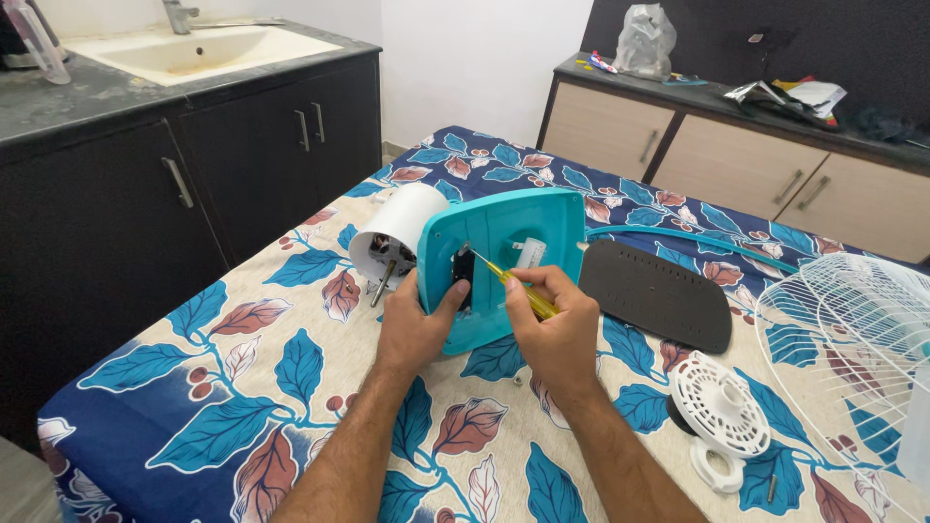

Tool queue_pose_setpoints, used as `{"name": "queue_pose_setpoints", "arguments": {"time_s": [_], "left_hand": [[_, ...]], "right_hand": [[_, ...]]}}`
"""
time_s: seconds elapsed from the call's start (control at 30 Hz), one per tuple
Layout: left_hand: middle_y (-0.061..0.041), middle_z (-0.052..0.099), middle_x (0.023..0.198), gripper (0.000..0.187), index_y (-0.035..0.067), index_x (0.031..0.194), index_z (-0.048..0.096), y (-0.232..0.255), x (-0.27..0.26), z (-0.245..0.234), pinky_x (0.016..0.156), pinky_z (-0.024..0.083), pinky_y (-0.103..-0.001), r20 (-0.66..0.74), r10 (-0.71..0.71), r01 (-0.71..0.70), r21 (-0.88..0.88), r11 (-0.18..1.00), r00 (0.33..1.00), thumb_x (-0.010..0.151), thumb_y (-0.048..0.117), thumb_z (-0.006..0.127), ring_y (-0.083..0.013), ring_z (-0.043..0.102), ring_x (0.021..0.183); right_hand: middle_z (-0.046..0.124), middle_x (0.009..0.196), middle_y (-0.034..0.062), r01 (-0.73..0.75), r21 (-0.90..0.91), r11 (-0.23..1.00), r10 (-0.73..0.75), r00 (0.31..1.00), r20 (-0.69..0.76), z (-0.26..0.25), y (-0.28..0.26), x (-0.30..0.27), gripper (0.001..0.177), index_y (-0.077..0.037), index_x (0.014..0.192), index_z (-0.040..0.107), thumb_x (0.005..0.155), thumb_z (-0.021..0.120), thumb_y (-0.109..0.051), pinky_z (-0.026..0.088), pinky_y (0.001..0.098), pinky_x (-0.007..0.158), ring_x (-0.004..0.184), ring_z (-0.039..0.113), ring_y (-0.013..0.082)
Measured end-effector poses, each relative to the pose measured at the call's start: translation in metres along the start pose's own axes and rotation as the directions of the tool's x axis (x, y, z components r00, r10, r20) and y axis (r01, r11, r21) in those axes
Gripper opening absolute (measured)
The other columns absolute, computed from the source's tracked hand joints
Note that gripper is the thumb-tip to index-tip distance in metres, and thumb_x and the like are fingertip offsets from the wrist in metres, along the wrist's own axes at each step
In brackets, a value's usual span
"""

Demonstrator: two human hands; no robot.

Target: The person disassembles a teal LG fan on a floral-patterned table. Using a yellow screwdriver, they remove screws from the fan housing, detach the back cover, and extract internal components including the motor and switch assembly, placing parts on the table.

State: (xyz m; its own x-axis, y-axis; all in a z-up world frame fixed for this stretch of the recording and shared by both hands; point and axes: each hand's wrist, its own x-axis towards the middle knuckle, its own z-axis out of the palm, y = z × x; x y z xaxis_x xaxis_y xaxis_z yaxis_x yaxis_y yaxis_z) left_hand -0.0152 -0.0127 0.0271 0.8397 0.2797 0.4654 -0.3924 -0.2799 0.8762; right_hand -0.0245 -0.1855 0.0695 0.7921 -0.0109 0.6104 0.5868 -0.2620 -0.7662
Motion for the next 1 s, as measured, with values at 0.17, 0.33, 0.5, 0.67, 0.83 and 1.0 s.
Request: {"name": "queue_pose_setpoints", "arguments": {"time_s": [0.17,0.33,0.5,0.67,0.83,1.0], "left_hand": [[-0.011,0.080,0.084,0.037,0.004,0.110,0.070,0.000,0.002,-0.002,0.067,0.061,-0.033,0.013,-0.044,0.043,0.049,0.998,0.999,0.090,0.034,0.075,-0.0182,0.078,0.075],[-0.012,0.080,0.085,0.037,0.004,0.110,0.070,0.001,0.001,-0.001,0.066,0.061,-0.033,0.018,-0.030,0.029,0.023,0.999,0.999,0.089,0.035,0.074,-0.0184,0.078,0.075],[-0.012,0.080,0.086,0.038,0.004,0.110,0.071,0.000,-0.001,0.000,0.067,0.061,-0.034,0.018,-0.037,0.036,0.047,0.998,0.999,0.090,0.035,0.074,-0.0192,0.078,0.075],[-0.013,0.080,0.088,0.040,0.002,0.112,0.070,0.000,-0.002,0.002,0.070,0.060,-0.035,-0.004,0.041,-0.041,0.015,0.999,0.999,0.089,0.034,0.075,-0.0213,0.079,0.079],[-0.014,0.081,0.090,0.040,0.003,0.113,0.070,0.000,-0.003,0.002,0.071,0.061,-0.034,0.013,0.029,-0.030,0.015,0.999,0.999,0.089,0.034,0.075,-0.0212,0.080,0.080],[-0.014,0.081,0.087,0.040,0.004,0.113,0.070,0.003,-0.002,0.002,0.067,0.061,-0.034,0.020,0.007,-0.007,0.032,0.999,1.000,0.089,0.035,0.074,-0.0221,0.080,0.076]], "right_hand": [[0.073,0.077,0.0030,-0.038,-0.018,0.999,0.038,0.999,0.028,0.001,-0.002,0.002,0.019,-0.002,0.102,0.075,0.093,0.069,-0.018,0.047,0.0226,0.053,0.063,0.062,0.0049],[0.072,0.071,0.0044,-0.073,-0.096,0.993,0.075,0.997,0.018,-0.001,-0.019,0.005,0.022,-0.002,0.096,0.075,0.093,0.068,-0.022,0.047,0.0264,0.054,0.062,0.062,0.0074],[0.064,0.060,0.0155,-0.270,-0.450,0.851,0.352,0.930,0.106,-0.010,-0.047,0.018,0.045,0.000,0.087,0.076,0.097,0.060,-0.040,0.047,0.0398,0.057,0.055,0.061,0.0238],[0.068,0.064,0.0184,-0.142,-0.560,0.816,0.271,0.950,0.154,-0.014,-0.068,0.025,0.041,-0.003,0.086,0.075,0.095,0.058,-0.040,0.051,0.0463,0.063,0.061,0.068,0.0348],[0.070,0.070,0.0199,0.009,-0.627,0.779,0.149,0.969,0.199,-0.015,-0.068,0.025,0.036,-0.005,0.087,0.073,0.095,0.062,-0.038,0.053,0.0490,0.067,0.068,0.070,0.0397],[0.072,0.072,0.0182,0.142,-0.642,0.754,0.029,0.968,0.247,-0.015,-0.067,0.022,0.028,-0.005,0.095,0.069,0.093,0.066,-0.033,0.054,0.0496,0.065,0.069,0.071,0.0392]]}}
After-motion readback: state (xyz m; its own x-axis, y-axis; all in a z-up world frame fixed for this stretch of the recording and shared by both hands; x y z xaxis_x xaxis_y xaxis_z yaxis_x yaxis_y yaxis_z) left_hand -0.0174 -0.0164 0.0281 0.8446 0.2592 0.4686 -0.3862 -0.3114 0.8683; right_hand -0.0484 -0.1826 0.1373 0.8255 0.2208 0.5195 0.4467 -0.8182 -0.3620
